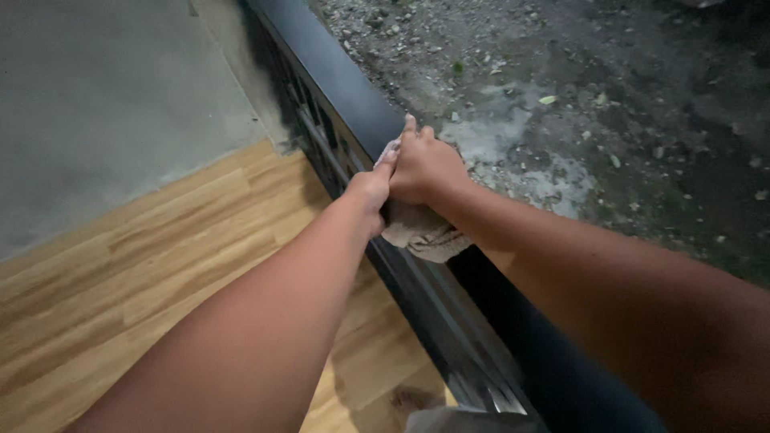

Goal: The person wipes a black metal railing with a light-colored cloth. The person moves along the railing, wiping the top and vertical bars with both hands.

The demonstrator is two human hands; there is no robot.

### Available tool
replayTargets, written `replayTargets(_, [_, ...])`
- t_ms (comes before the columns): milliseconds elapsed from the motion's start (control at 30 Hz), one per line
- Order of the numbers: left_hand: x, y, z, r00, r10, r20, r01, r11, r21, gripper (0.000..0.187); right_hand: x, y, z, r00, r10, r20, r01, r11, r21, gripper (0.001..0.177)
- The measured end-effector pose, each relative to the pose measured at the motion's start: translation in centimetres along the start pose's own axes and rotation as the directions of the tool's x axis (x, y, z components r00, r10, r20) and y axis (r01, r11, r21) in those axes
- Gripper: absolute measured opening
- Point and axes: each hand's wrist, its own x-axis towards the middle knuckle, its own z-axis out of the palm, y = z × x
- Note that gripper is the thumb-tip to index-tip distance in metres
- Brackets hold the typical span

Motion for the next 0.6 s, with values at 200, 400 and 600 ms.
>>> replayTargets(200, [2.2, 4.1, -1.2, 1.0, 0.002, 0.001, -0.002, 1.0, -0.009, 0.058, 4.8, -1.9, 0.2, 0.999, 0.004, 0.034, -0.005, 1.0, 0.03, 0.102])
replayTargets(400, [5.8, 6.6, -3.4, 0.995, 0.034, 0.092, -0.025, 0.995, -0.095, 0.064, 9.4, -2.6, 1.5, 0.999, -0.031, 0.007, 0.031, 0.999, 0.025, 0.1])
replayTargets(600, [9.6, 10.0, -4.6, 0.997, 0.077, -0.009, -0.077, 0.996, -0.051, 0.064, 14.6, -4.2, 2.1, 0.999, 0.02, 0.044, -0.018, 0.999, -0.032, 0.105])
